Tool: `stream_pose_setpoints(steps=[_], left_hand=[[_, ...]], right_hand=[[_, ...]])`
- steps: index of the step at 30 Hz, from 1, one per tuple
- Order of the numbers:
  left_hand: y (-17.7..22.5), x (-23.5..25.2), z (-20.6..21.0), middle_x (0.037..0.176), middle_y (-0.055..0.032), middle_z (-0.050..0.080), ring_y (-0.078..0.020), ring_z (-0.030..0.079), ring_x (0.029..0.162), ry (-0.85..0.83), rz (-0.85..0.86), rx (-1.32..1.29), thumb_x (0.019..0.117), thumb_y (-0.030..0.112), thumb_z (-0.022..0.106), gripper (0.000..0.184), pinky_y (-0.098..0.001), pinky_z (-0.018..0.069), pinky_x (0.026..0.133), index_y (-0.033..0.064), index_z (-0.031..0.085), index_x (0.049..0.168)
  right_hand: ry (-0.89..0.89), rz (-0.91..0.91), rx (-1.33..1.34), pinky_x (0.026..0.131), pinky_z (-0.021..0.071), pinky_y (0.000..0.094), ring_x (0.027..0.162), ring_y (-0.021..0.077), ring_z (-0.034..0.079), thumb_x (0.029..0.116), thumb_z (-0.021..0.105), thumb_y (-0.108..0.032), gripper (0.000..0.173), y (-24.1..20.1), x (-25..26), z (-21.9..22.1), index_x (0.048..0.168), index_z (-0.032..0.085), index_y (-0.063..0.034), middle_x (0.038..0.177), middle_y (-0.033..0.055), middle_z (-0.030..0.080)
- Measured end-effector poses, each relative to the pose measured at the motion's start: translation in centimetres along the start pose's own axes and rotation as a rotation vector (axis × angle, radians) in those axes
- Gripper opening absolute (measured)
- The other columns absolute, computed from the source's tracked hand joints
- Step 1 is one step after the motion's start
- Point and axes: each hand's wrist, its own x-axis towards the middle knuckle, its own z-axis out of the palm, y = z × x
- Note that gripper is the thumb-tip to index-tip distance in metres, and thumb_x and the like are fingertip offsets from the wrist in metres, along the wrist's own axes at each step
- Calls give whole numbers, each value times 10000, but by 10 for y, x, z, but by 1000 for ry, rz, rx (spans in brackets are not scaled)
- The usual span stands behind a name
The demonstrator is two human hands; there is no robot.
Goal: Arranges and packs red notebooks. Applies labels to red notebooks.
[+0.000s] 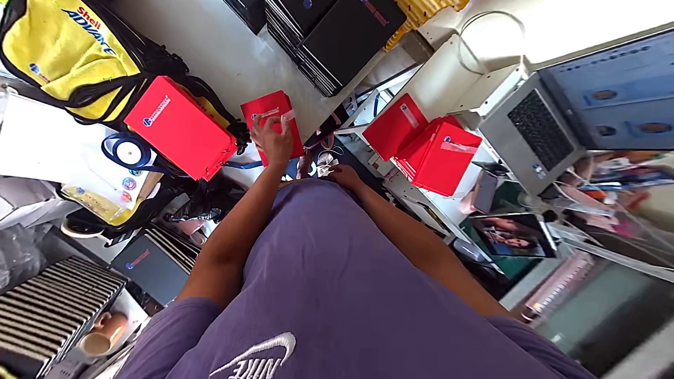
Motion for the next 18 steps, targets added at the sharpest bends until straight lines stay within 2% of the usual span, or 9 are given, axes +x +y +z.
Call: stream_pose_setpoints(steps=[3, 5, 7, 8, 11, 13, 15, 18], left_hand=[[20, 15, 5, 1566, -85, 463, -394, 371, 1445, -70, 58, -3, 996, 507, 576, 383, -668, 350, 1086, 197, 749, 1140], [27, 33, 7, 1592, -95, 427, -397, 354, 1458, -108, 87, -8, 960, 544, 622, 450, -677, 352, 1083, 203, 710, 1240], [25, 42, 3, 1646, -168, 322, -440, 310, 1479, -138, 89, 1, 902, 629, 668, 723, -692, 341, 1098, 181, 564, 1460], [20, 40, -2, 1661, -193, 278, -449, 291, 1490, -143, 74, 11, 894, 641, 667, 818, -689, 337, 1111, 163, 478, 1529], [-17, 17, -17, 1672, -248, 219, -458, 237, 1527, -143, 5, 16, 909, 530, 685, 938, -653, 284, 1194, 70, 273, 1615], [-44, -3, -21, 1638, -273, 282, -426, 331, 1496, -169, -92, -26, 919, 447, 700, 981, -593, 319, 1201, 22, 174, 1629], [-63, -16, -23, 1522, -266, 472, -377, 512, 1386, -191, -173, -116, 927, 380, 718, 966, -552, 437, 1137, 22, 155, 1625], [-67, -18, -26, 1505, -244, 506, -355, 547, 1359, -219, -203, -185, 907, 317, 731, 1009, -549, 457, 1121, 66, 94, 1649]], right_hand=[[-24, 7, 62, 1007, 533, 542, 1103, 315, 698, 1034, 581, -221, 354, -13, -3, 2, 1330, 648, -40, 1210, 192, 714], [-19, 9, 130, 963, 561, 518, 1058, 304, 710, 1039, 580, -201, 361, -28, -8, 3, 1347, 624, -19, 1207, 198, 709], [10, -12, 188, 926, 576, 490, 1043, 291, 714, 1055, 562, -196, 366, -48, -9, 2, 1373, 599, -19, 1227, 191, 704], [37, -47, 179, 906, 572, 489, 1028, 286, 709, 1054, 560, -198, 363, -59, -6, 2, 1372, 601, -29, 1224, 185, 702], [138, -196, 81, 1013, 552, 499, 1160, 263, 683, 1012, 563, -168, 413, -97, 3, 4, 1412, 591, -69, 1306, 140, 685], [155, -274, 13, 1067, 513, 519, 1239, 292, 643, 995, 590, -160, 493, -124, 3, 8, 1477, 540, -68, 1403, 151, 630], [134, -298, -59, 1037, 535, 530, 1200, 313, 668, 988, 609, -187, 565, -146, 2, 18, 1526, 486, -66, 1442, 173, 600], [124, -278, -220, 1074, 474, 591, 1249, 383, 624, 959, 647, -231, 668, -170, -3, 26, 1555, 425, -25, 1364, 240, 630]])
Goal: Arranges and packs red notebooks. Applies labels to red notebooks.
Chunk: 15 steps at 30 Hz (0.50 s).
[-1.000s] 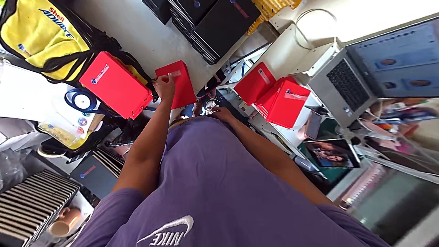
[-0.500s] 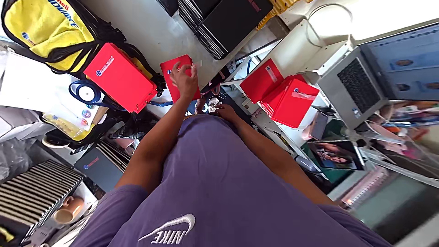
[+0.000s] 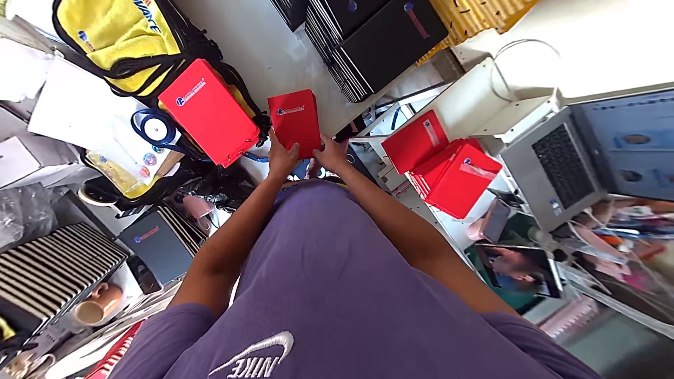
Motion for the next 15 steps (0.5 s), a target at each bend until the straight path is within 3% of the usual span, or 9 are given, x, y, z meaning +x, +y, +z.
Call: stream_pose_setpoints(steps=[3, 5, 7, 9, 11, 15], left_hand=[[5, 4, -5, 1471, -243, 527, -362, 573, 1314, 23, -31, -79, 854, 292, 755, 1019, -560, 496, 1071, 93, 141, 1642], [11, 5, -12, 1408, -236, 577, -356, 617, 1246, 19, -49, -114, 877, 284, 741, 938, -551, 526, 1025, 93, 204, 1622], [17, 6, -18, 1284, -211, 660, -311, 673, 1156, -54, -13, -129, 948, 267, 687, 670, -520, 558, 990, 56, 406, 1517], [26, 7, -23, 1123, -162, 726, -251, 715, 1032, -124, 76, -119, 1002, 207, 624, 345, -480, 580, 941, 22, 635, 1293], [39, 3, -35, 1043, -137, 746, -216, 730, 943, -121, 138, -132, 1043, 172, 565, 267, -445, 594, 885, 14, 657, 1239], [57, -17, -88, 1064, -139, 732, -193, 722, 955, 17, 242, -204, 1077, 140, 483, 282, -421, 601, 885, -4, 650, 1253]], right_hand=[[-35, 13, -44, 1088, 459, 602, 1268, 390, 612, 955, 661, -265, 697, 1, 0, -4, 1563, 416, -29, 1362, 240, 634], [-63, 14, -18, 1100, 457, 595, 1276, 373, 613, 957, 666, -275, 681, 9, 3, -7, 1556, 438, -46, 1370, 225, 636], [-80, -1, 46, 1063, 495, 586, 1210, 353, 658, 949, 682, -250, 607, 20, 5, -8, 1506, 518, -72, 1320, 208, 671], [-103, -37, 128, 1040, 527, 556, 1169, 328, 683, 940, 677, -203, 602, 29, 5, -7, 1510, 518, -89, 1317, 202, 673], [-113, -33, 184, 1029, 545, 537, 1156, 310, 693, 960, 653, -177, 585, 28, 2, -9, 1521, 507, -98, 1344, 199, 659], [24, 13, 55, 987, 527, 592, 1123, 366, 680, 958, 587, -125, 510, 12, 1, -17, 1467, 569, -108, 1317, 209, 664]])
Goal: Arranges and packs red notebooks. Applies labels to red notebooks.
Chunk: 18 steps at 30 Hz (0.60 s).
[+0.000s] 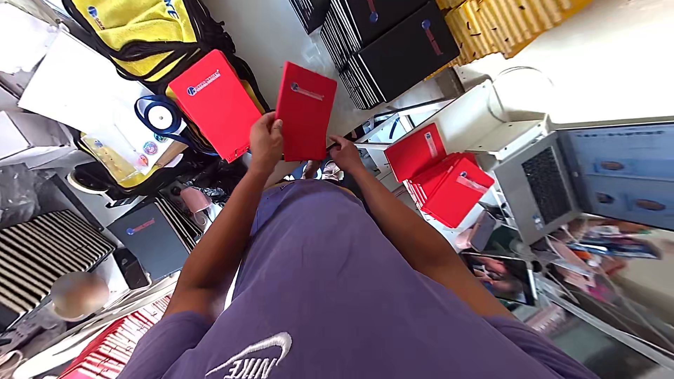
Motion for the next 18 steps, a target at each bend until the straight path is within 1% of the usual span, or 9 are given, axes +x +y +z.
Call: stream_pose_setpoints(steps=[3, 5, 7, 9, 11, 13, 15, 17, 18], left_hand=[[3, -13, -42, 1058, -116, 726, -169, 724, 936, 138, 105, -158, 1083, 114, 469, 270, -394, 622, 854, -25, 623, 1256], [-1, -18, -66, 1063, -107, 722, -178, 726, 947, 247, 109, -244, 1091, 113, 454, 270, -408, 624, 858, -28, 601, 1267], [-13, -18, -84, 1046, -94, 713, -175, 720, 947, 365, 94, -318, 1097, 114, 442, 255, -404, 619, 860, -18, 594, 1253], [-29, -16, -95, 1027, -81, 706, -160, 716, 941, 452, 70, -352, 1099, 103, 429, 234, -383, 612, 862, -6, 588, 1231], [-38, -15, -101, 1036, -86, 709, -140, 715, 932, 476, 7, -309, 1089, 103, 443, 244, -357, 605, 860, -16, 576, 1255], [-40, -18, -103, 1133, -120, 706, -138, 711, 979, 460, -31, -201, 1036, 84, 522, 322, -338, 598, 885, -31, 542, 1337], [-37, -22, -102, 1307, -156, 635, -167, 674, 1096, 486, -9, -41, 953, 115, 621, 529, -337, 576, 934, -16, 467, 1442], [-32, -32, -102, 1521, -199, 462, -248, 543, 1309, 523, 17, 204, 920, 207, 658, 712, -382, 492, 1047, 21, 366, 1542], [-29, -37, -101, 1558, -210, 419, -298, 464, 1384, 545, 67, 291, 903, 223, 665, 724, -436, 419, 1110, 33, 380, 1541]], right_hand=[[112, -106, -134, 1002, 524, 561, 1142, 353, 664, 946, 615, -173, 451, -13, 7, 0, 1383, 627, -64, 1285, 198, 670], [126, -191, -223, 956, 546, 537, 1065, 306, 691, 959, 583, -172, 377, -24, 16, 0, 1311, 670, -72, 1178, 145, 716], [104, -255, -293, 908, 558, 545, 996, 302, 705, 963, 579, -173, 345, -35, 28, 2, 1275, 690, -76, 1086, 138, 732], [84, -265, -347, 931, 555, 549, 1034, 320, 697, 972, 599, -183, 333, -47, 40, 3, 1274, 679, -68, 1102, 152, 722], [104, -259, -407, 1004, 523, 549, 1155, 341, 658, 955, 634, -192, 344, -54, 57, 5, 1279, 679, -84, 1196, 161, 700], [116, -305, -473, 1033, 493, 564, 1209, 375, 611, 926, 666, -176, 349, -59, 68, 7, 1264, 696, -95, 1241, 173, 670], [97, -393, -546, 1014, 476, 600, 1253, 397, 559, 895, 707, -172, 375, -71, 79, 8, 1270, 707, -147, 1308, 164, 630], [48, -460, -605, 1049, 437, 624, 1354, 403, 484, 878, 733, -175, 437, -84, 89, 14, 1311, 687, -213, 1430, 145, 567], [22, -487, -636, 1074, 412, 638, 1391, 407, 449, 877, 741, -186, 484, -92, 95, 17, 1351, 660, -240, 1486, 136, 528]])
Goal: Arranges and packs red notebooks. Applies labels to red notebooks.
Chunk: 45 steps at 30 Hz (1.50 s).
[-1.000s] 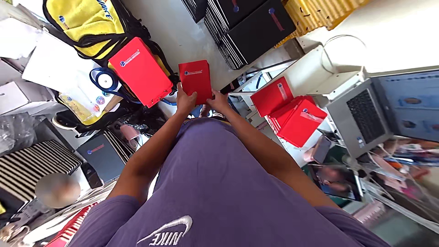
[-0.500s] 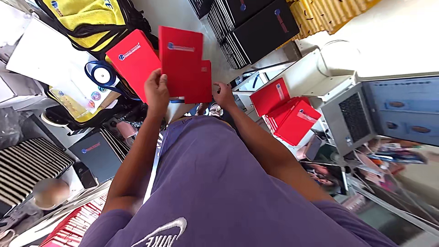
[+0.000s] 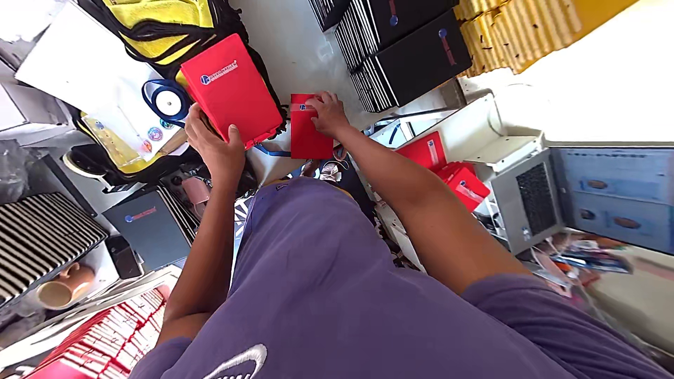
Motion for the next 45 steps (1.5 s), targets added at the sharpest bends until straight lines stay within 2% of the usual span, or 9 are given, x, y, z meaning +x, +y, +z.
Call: stream_pose_setpoints(steps=[2, 5, 8, 15, 24, 32, 36, 39, 45], left_hand=[[10, -8, -8, 1548, -201, 443, -345, 415, 1427, -45, 131, 41, 916, 214, 651, 597, -509, 366, 1152, 44, 491, 1465], [24, -22, -17, 1399, -174, 587, -261, 633, 1212, -330, 287, -34, 988, 130, 580, 344, -439, 571, 982, 15, 627, 1308], [28, -44, -7, 1219, -118, 701, -191, 710, 1047, -607, 368, -188, 997, 81, 562, 274, -414, 602, 932, 13, 654, 1247], [15, -61, 35, 1085, -30, 735, -130, 716, 911, -1091, 378, -148, 1030, 200, 593, 218, -388, 612, 858, 96, 687, 1198], [-46, -36, 135, 1388, -264, 571, -376, 635, 1202, -905, -183, 32, 940, 331, 699, 729, -562, 520, 1025, -10, 398, 1509], [-44, -16, 166, 1004, -237, 709, -388, 710, 964, -915, -206, 280, 930, 643, 619, 726, -618, 552, 879, -62, 654, 1100], [-33, -23, 162, 1078, -237, 688, -342, 734, 873, -935, -361, 201, 903, 636, 681, 801, -555, 617, 789, -47, 540, 1297], [-27, -28, 161, 1057, -236, 694, -351, 726, 859, -1004, -283, 199, 975, 601, 601, 662, -575, 602, 790, -17, 630, 1213], [-6, -31, 164, 1052, -247, 695, -412, 676, 1039, -1022, -189, 337, 990, 471, 589, 506, -655, 514, 887, -19, 687, 1064]], right_hand=[[-49, -50, -31, 1081, 383, 676, 1421, 422, 409, 861, 771, -207, 593, -9, 19, -1, 1426, 610, -283, 1558, 117, 466], [-199, -66, -94, 1070, 375, 710, 1458, 449, 349, 825, 800, -165, 683, -26, 42, -7, 1458, 584, -305, 1643, 110, 352], [-302, -69, -113, 1017, 390, 750, 1441, 490, 348, 802, 792, -79, 588, -42, 57, -14, 1360, 678, -224, 1668, 145, 295], [-45, -155, -67, 1004, 513, 541, 1186, 330, 607, 902, 712, -157, 86, -21, 50, -20, 940, 787, -141, 1240, 102, 674], [154, 180, 135, 944, 562, 508, 1055, 249, 704, 967, 661, -222, 176, 14, -13, -16, 1071, 791, -167, 1101, 71, 746], [458, 518, 259, 936, 565, 503, 1034, 230, 717, 972, 641, -237, 210, 56, -76, 2, 1099, 780, -144, 1084, 53, 761], [548, 826, 852, 771, 604, 400, 837, 192, 716, 964, 706, -209, 255, 65, -85, 16, 1169, 729, -57, 1034, 107, 747], [524, 972, 1408, 692, 586, 326, 860, 199, 686, 997, 697, -214, 362, 58, -85, 15, 1329, 618, -92, 1165, 103, 678], [283, 886, 1001, 1020, 529, 537, 1207, 287, 650, 1021, 597, -327, 479, 43, -77, 42, 1409, 586, -47, 1296, 154, 682]])
